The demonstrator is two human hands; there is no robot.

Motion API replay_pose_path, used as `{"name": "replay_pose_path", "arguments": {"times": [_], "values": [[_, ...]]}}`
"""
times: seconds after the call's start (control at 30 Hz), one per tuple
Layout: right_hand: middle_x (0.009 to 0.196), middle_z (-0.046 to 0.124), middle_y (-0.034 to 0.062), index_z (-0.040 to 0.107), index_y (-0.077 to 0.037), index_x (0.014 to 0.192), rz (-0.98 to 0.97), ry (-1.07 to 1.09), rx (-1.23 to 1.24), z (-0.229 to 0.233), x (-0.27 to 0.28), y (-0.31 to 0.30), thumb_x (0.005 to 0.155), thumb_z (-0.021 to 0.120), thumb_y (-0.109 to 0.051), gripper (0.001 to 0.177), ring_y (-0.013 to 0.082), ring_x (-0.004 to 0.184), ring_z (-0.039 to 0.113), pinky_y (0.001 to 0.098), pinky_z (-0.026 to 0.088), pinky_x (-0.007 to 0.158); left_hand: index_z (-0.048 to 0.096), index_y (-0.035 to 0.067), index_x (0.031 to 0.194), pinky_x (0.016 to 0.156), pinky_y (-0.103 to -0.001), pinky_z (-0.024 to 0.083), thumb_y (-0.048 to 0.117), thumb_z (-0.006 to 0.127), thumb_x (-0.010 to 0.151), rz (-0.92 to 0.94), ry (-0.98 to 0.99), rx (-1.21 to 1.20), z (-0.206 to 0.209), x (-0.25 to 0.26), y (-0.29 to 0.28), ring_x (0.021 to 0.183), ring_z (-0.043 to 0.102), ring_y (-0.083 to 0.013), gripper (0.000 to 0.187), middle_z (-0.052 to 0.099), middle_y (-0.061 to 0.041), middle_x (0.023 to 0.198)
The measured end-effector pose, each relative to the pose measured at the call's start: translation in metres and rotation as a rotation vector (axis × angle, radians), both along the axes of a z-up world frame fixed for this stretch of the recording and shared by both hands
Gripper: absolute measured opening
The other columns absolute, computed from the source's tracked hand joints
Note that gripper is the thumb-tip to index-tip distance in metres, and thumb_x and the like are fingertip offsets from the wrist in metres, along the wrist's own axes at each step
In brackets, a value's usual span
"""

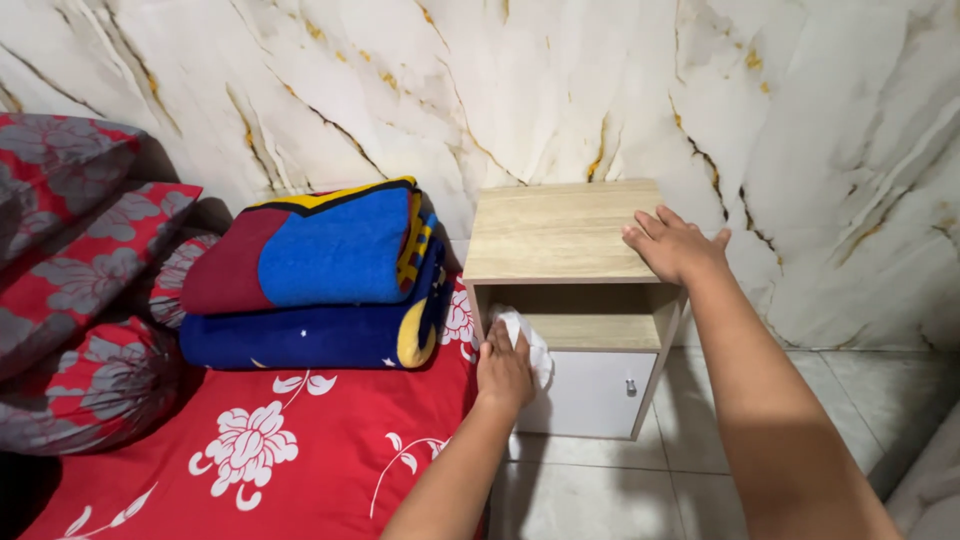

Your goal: Cleaning the surface and interior of a small wooden nightstand with a wipe.

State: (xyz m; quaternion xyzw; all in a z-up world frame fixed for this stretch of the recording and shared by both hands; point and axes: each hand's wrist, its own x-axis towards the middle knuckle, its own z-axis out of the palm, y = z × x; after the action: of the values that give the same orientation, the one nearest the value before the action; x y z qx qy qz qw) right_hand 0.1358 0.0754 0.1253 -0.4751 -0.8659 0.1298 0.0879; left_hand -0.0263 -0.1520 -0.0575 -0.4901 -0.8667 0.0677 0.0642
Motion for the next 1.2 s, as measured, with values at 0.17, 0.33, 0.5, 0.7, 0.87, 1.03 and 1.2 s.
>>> {"name": "replay_pose_path", "arguments": {"times": [0.17,0.33,0.5,0.7,0.87,1.03,1.2], "values": [[0.171,0.015,-0.0101,0.031,-0.045,0.158,-0.015,-0.027,0.013,-0.003,0.000,0.002,0.091,0.029,-0.079,0.075,0.0322,0.153,0.028,0.0735,0.004,0.119,0.035,-0.001,0.155,0.115,-0.045,0.023,0.027,0.049,0.098,-0.043,0.180,0.105,-0.050,-0.009,-0.001,0.148,0.030,-0.0399,0.065,0.032,-0.028,0.160],[0.172,0.016,-0.0111,0.033,-0.045,0.158,-0.033,0.004,0.010,-0.001,0.000,-0.003,0.091,0.031,-0.078,0.074,0.0272,0.154,0.027,0.0751,0.002,0.119,0.046,-0.005,0.148,0.110,-0.049,0.031,0.022,0.052,0.097,-0.052,0.242,0.288,-0.084,-0.020,-0.003,0.145,0.037,-0.0343,0.058,0.041,-0.022,0.160],[0.171,0.018,-0.0127,0.035,-0.045,0.156,-0.042,-0.028,0.047,-0.003,-0.002,-0.001,0.089,0.031,-0.078,0.076,0.0240,0.154,0.027,0.0776,0.003,0.117,0.056,-0.001,0.136,0.107,-0.064,0.028,0.029,0.060,0.093,-0.106,0.001,0.598,-0.065,-0.012,-0.005,0.142,0.037,-0.0334,0.053,0.047,-0.018,0.153],[0.156,0.053,0.0156,0.062,-0.009,0.143,-0.010,0.297,0.830,-0.041,0.014,0.001,0.104,0.054,-0.054,0.060,0.0332,0.145,0.046,0.0724,0.020,0.115,0.059,0.000,0.134,0.106,-0.068,0.021,0.028,0.069,0.085,-0.230,-0.304,0.678,-0.007,0.006,-0.025,0.146,0.035,-0.0321,0.057,0.045,-0.018,0.154],[0.128,0.067,0.0162,0.066,-0.003,0.123,0.056,0.847,0.946,-0.110,0.007,-0.108,0.101,0.065,-0.017,0.026,0.0355,0.124,0.062,0.0560,0.039,0.113,0.061,0.000,0.133,0.108,-0.067,0.018,0.013,0.061,0.080,-0.281,-0.436,0.725,-0.022,-0.014,-0.018,0.146,0.040,-0.0270,0.054,0.049,-0.014,0.153],[0.117,0.068,0.0191,0.066,0.002,0.113,0.175,0.949,0.597,-0.188,-0.049,-0.182,0.085,0.072,-0.012,0.032,0.0372,0.109,0.066,0.0469,0.051,0.094,0.058,0.000,0.138,0.107,-0.066,0.018,0.007,0.054,0.080,-0.335,-0.546,0.800,-0.043,-0.026,-0.007,0.145,0.044,-0.0260,0.059,0.052,-0.014,0.153],[0.121,0.065,0.0190,0.069,-0.001,0.119,0.181,0.859,0.294,-0.214,-0.063,-0.166,0.081,0.068,-0.004,0.038,0.0380,0.108,0.065,0.0442,0.054,0.091,0.053,0.009,0.148,0.108,-0.057,0.021,0.007,0.053,0.081,-0.401,-0.806,0.821,-0.043,-0.029,-0.006,0.147,0.044,-0.0256,0.067,0.050,-0.015,0.155]]}}
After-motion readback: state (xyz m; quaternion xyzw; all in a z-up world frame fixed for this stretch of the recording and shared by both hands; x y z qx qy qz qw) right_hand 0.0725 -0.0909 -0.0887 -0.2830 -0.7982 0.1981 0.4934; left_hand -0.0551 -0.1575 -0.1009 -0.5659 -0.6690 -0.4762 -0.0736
